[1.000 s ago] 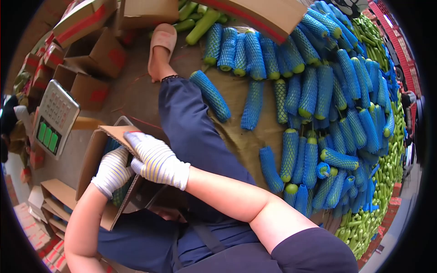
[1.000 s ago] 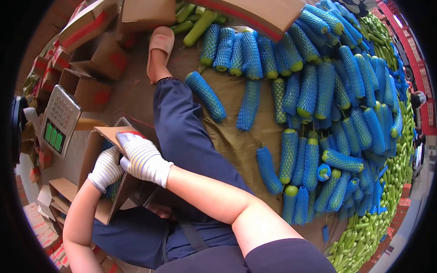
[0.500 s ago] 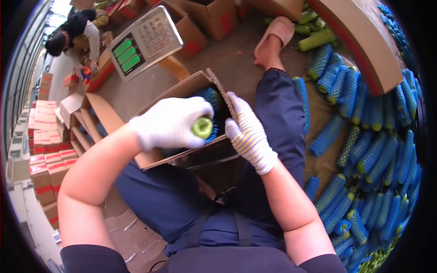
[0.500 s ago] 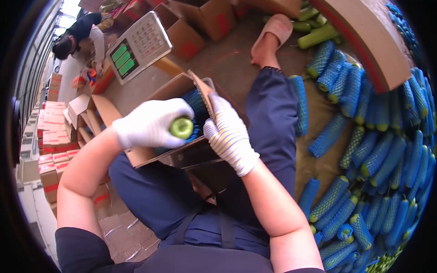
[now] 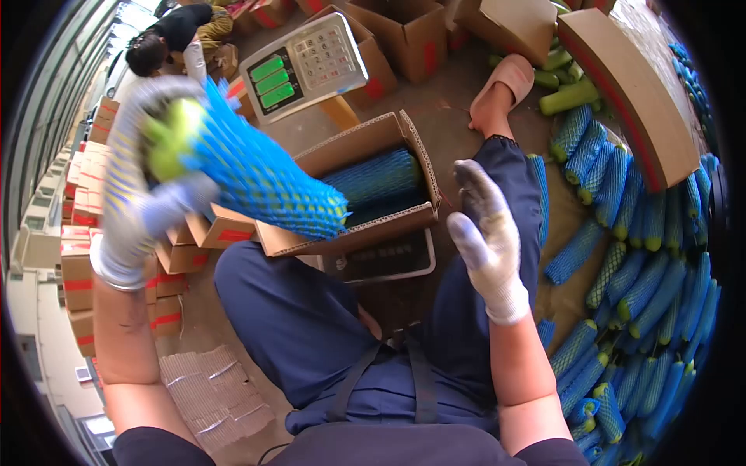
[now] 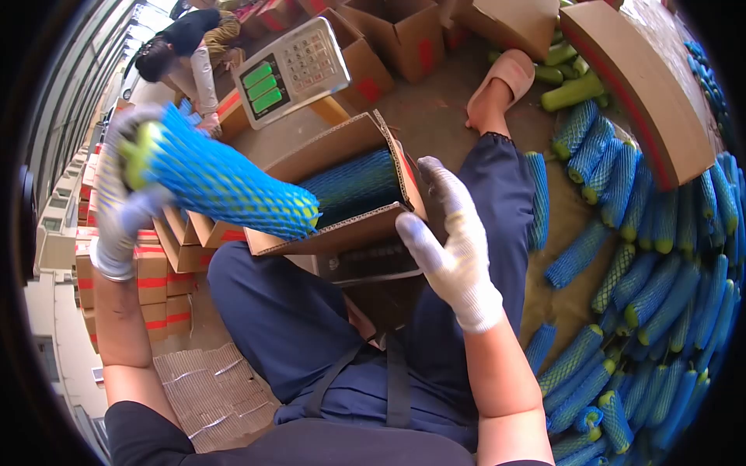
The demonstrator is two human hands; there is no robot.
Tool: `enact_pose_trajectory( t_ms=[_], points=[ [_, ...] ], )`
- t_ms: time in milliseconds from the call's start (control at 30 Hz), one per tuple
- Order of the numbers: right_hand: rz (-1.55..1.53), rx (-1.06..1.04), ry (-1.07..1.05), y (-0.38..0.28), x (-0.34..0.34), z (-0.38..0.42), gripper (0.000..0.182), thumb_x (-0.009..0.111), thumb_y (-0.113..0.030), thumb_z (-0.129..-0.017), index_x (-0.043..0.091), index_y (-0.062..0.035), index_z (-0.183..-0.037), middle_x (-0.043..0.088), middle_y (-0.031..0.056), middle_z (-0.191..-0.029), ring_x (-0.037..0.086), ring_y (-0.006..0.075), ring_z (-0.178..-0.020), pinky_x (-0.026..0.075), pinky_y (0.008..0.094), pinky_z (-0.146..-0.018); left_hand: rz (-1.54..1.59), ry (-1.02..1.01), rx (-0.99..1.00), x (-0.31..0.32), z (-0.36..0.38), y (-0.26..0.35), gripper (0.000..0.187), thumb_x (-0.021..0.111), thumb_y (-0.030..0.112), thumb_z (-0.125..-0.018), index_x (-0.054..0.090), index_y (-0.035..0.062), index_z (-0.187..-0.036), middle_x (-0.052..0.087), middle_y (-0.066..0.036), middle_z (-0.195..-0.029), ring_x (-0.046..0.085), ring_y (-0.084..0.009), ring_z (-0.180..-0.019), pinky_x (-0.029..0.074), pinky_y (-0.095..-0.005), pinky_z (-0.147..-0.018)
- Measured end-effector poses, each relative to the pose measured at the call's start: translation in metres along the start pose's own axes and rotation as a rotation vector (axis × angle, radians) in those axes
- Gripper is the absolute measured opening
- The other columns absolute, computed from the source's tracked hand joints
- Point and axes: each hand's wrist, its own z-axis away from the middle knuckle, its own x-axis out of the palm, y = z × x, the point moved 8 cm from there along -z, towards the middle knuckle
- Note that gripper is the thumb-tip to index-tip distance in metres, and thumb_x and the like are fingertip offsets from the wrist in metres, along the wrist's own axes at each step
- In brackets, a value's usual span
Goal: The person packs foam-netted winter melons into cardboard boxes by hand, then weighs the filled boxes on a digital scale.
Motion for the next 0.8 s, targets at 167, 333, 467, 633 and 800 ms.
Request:
enact_pose_trajectory(
  t_ms=[167, 333, 467, 633, 800],
  points=[
    [0.297, -0.264, -0.416, -0.097, 0.022, 0.008, 0.102, 0.086, -0.044, -0.069, 0.037, 0.0022, -0.145, 0.048, 0.0151, -0.141, 0.043, 0.0252, -0.134, 0.030, 0.0378, -0.113, 0.370, -0.059, -0.098, -0.012, -0.037, 0.047, 0.074, 0.067, 0.045, -0.087, 0.043, -0.0013, -0.141, 0.055, -0.014, -0.134, 0.059, -0.0225, -0.116, 0.045, -0.0399, -0.103],
    [-0.724, 0.499, -0.480, -0.085, 0.010, 0.067, 0.101, 0.089, -0.039, -0.061, 0.041, -0.0001, -0.141, 0.057, 0.0134, -0.125, 0.056, 0.0229, -0.114, 0.044, 0.0379, -0.100, 0.428, -0.303, 0.155, 0.134, -0.056, 0.104, 0.075, 0.066, 0.051, -0.087, 0.047, -0.0006, -0.138, 0.056, -0.010, -0.133, 0.059, -0.0168, -0.105, 0.048, -0.0316, -0.091],
    [-0.501, 0.424, 0.161, -0.036, -0.132, 0.119, 0.093, 0.088, -0.040, -0.061, 0.045, -0.0006, -0.134, 0.061, 0.0135, -0.119, 0.062, 0.0246, -0.106, 0.049, 0.0369, -0.094, 0.151, -0.420, -0.096, 0.190, -0.043, -0.035, 0.047, 0.064, 0.030, -0.093, 0.055, 0.0004, -0.128, 0.061, -0.010, -0.116, 0.058, -0.0170, -0.099, 0.048, -0.0298, -0.088],
    [0.658, 0.624, 0.673, 0.064, -0.321, 0.234, 0.093, 0.080, -0.043, -0.072, 0.037, 0.0046, -0.140, 0.062, 0.0206, -0.120, 0.062, 0.0305, -0.109, 0.047, 0.0380, -0.098, -0.492, -0.531, -0.005, 0.210, 0.015, -0.193, 0.076, 0.073, 0.027, -0.081, 0.039, -0.0011, -0.143, 0.048, -0.026, -0.139, 0.046, -0.0424, -0.128, 0.036, -0.0432, -0.110],
    [0.816, 0.926, 0.751, 0.113, -0.380, 0.274, 0.080, 0.080, -0.031, -0.075, 0.040, -0.0027, -0.138, 0.062, 0.0162, -0.125, 0.062, 0.0317, -0.110, 0.048, 0.0390, -0.096, -0.239, -0.388, -0.172, 0.219, 0.005, -0.227, 0.080, 0.077, 0.025, -0.079, 0.037, 0.0026, -0.145, 0.046, -0.023, -0.143, 0.046, -0.0401, -0.129, 0.035, -0.0432, -0.111]
  ],
)
